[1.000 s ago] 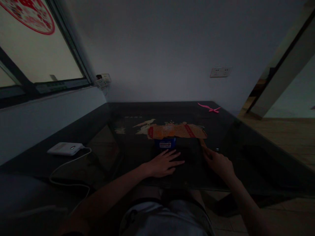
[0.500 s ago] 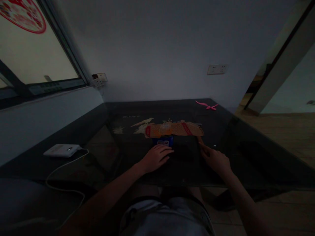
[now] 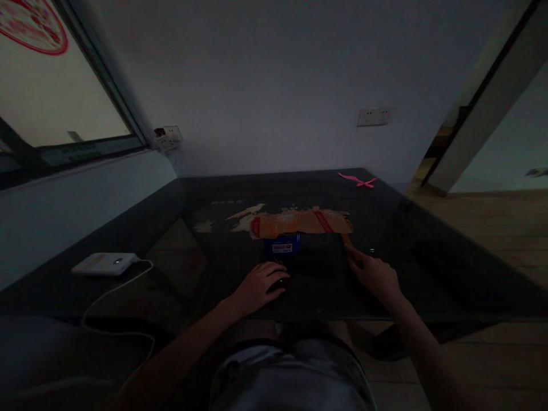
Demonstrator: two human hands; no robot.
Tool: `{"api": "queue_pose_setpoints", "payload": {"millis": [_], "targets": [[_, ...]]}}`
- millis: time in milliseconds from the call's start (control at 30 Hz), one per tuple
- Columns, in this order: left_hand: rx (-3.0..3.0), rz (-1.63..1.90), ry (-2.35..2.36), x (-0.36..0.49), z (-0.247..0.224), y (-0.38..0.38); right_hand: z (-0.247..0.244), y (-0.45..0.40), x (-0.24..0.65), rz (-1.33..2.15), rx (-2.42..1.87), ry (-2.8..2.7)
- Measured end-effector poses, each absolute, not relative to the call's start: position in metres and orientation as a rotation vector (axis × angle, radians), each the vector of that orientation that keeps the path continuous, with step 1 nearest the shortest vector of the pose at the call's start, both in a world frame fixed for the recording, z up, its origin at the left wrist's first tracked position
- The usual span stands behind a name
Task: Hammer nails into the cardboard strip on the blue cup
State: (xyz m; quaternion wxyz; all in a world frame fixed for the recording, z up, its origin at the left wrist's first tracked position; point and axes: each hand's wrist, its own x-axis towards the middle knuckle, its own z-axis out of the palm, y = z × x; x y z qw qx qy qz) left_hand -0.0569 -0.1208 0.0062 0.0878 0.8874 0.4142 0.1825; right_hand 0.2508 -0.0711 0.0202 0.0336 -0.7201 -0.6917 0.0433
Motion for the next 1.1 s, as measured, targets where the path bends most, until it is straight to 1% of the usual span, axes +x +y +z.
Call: {"api": "queue_pose_setpoints", "payload": {"millis": [433, 667, 967, 1100], "targets": [[2.606, 0.573, 1.387, -0.03, 0.011, -0.109, 0.017, -0.07, 0.253, 0.105, -2.208, -2.124], [2.563, 0.693, 1.511, -0.049, 0.013, -0.105, 0.017, -0.07, 0.252, 0.121, -2.203, -2.136], [2.725, 0.517, 1.487, -0.069, 0.0, -0.105, 0.019, -0.071, 0.252, 0.111, -2.221, -2.12], [2.733, 0.518, 1.561, -0.076, -0.001, -0.108, 0.02, -0.072, 0.251, 0.113, -2.22, -2.124]]}}
